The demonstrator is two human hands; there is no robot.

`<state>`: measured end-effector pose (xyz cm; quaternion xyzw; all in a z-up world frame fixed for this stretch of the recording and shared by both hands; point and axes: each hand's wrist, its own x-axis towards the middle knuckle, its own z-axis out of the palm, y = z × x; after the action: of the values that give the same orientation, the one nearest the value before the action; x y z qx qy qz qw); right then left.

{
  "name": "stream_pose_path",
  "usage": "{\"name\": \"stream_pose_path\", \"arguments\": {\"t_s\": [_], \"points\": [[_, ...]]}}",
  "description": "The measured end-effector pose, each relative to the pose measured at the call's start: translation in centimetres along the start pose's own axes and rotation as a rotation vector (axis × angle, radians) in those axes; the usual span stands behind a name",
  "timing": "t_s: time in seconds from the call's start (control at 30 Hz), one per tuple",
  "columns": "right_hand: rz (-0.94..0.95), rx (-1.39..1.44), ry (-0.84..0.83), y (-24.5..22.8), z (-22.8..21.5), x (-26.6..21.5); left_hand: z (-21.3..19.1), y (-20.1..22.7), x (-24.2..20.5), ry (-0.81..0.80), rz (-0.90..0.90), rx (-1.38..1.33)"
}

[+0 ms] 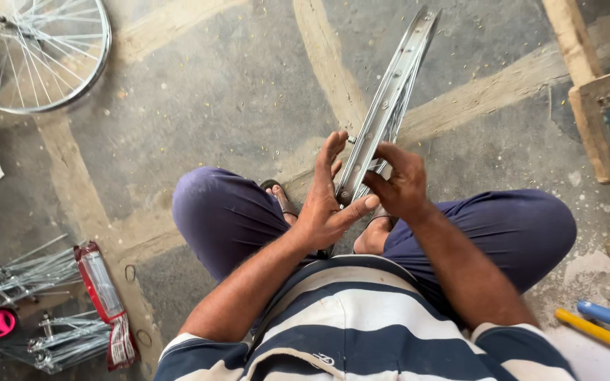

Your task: The person sits on the floor and uses a small metal tool to tighten or adjust the spokes on a bicycle wheel rim held in their lap. Another person works on a separate wheel in the background.

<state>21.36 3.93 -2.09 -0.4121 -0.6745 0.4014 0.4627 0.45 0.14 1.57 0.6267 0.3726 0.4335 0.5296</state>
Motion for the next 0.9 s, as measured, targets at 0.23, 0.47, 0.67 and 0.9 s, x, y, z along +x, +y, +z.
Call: {"name": "stream_pose_path", "arguments": {"t_s": [0.23, 0.47, 0.67, 0.9], "points": [[0.138, 0.623, -0.149, 6.6, -0.3, -1.3, -0.9, 2.2, 8.4, -0.100, -0.067, 0.199], [0.115, 0.611, 0.021, 3.9, -0.8, -3.9, -0.9, 2.6, 6.0, -0.085, -0.049, 0.056], [0.094, 0.457, 0.187, 0.7, 1.1, -3.5, -0.8, 1.6, 1.3, -0.015, 0.061, 0.169], [0.419, 0.703, 0.053, 0.9, 1.3, -1.7, -0.5, -0.2, -0.4, 0.008, 0.124, 0.181]]}}
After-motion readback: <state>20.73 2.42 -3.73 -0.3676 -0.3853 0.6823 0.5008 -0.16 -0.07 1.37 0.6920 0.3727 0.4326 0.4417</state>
